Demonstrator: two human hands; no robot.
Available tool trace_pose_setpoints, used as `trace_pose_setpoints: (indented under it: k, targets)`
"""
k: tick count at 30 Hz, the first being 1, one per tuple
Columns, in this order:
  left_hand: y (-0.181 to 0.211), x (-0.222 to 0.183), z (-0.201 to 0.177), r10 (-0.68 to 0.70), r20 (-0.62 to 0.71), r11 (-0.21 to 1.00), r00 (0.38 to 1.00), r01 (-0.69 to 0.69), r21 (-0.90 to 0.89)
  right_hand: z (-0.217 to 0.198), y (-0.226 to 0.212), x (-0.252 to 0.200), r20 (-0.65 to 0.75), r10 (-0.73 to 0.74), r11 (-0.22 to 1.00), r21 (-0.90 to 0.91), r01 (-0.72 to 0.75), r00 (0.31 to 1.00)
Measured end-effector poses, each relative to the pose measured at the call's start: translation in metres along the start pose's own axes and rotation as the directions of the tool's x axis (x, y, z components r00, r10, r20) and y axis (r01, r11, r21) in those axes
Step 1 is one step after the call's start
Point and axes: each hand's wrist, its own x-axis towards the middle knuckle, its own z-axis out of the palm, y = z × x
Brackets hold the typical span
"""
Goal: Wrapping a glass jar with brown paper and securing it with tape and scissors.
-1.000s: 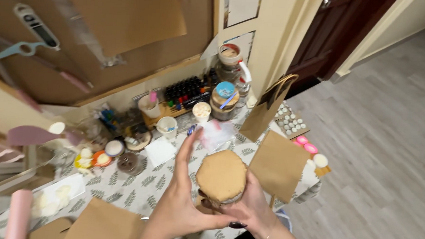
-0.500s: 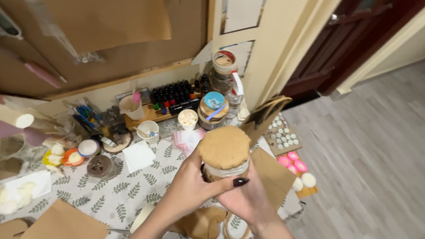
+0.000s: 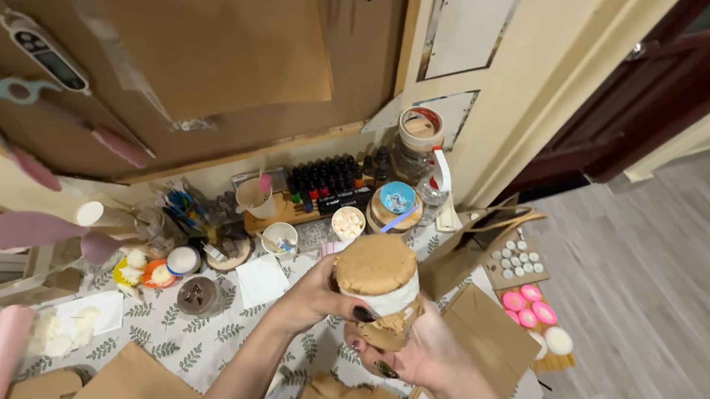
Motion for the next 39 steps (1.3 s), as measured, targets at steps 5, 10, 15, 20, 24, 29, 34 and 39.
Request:
trace_pose_setpoints:
  k: [5, 10, 15, 20, 24, 29, 34, 39]
  targets:
    - [-0.006, -0.002, -0.02, -0.039, -0.129, 0.999, 0.991, 0.037, -0.014, -0.007, -0.006, 0.02, 0.014, 0.083, 0.995, 0.047, -0.084, 0.996]
    - [0.041, -0.013, 0.006, -0.006, 0.124, 0.999, 0.992, 0.0, 0.046, -0.012, 0.001, 0.026, 0.16, 0.241, 0.96, 0.108, -0.26, 0.957]
    - [0.004, -0.033, 0.004, -0.017, -0.097, 0.998, 0.995, 0.022, 0.055, -0.005, 0.008, 0.017, 0.377, 0.302, 0.949, -0.034, -0.313, 0.876]
    - [0.009, -0.063, 0.039, -0.024, -0.467, 1.0, 0.884, 0.024, -0.006, 0.032, 0.031, -0.002, 0.345, 0.322, 0.936, -0.254, -0.242, 0.882]
    - [-0.01, -0.091, 0.037, 0.171, -0.637, 0.953, 0.752, -0.29, -0.086, -0.001, 0.07, 0.005, 0.152, -0.045, 0.892, -0.439, 0.108, 0.987]
    - [-0.021, -0.134, 0.026, 0.163, -0.732, 0.92, 0.662, -0.371, -0.13, -0.038, 0.114, 0.024, -0.012, -0.523, 0.371, -0.903, 0.215, 0.853]
    - [-0.037, -0.184, 0.01, 0.076, -0.84, 0.838, 0.537, -0.491, -0.238, -0.132, 0.161, 0.026, -0.116, -0.395, -0.592, -0.727, -0.349, 0.911]
    - [-0.047, -0.236, -0.004, -0.059, -0.835, 0.803, 0.547, -0.47, -0.365, -0.175, 0.193, 0.006, -0.27, -0.679, -0.25, -0.789, -0.561, 0.682]
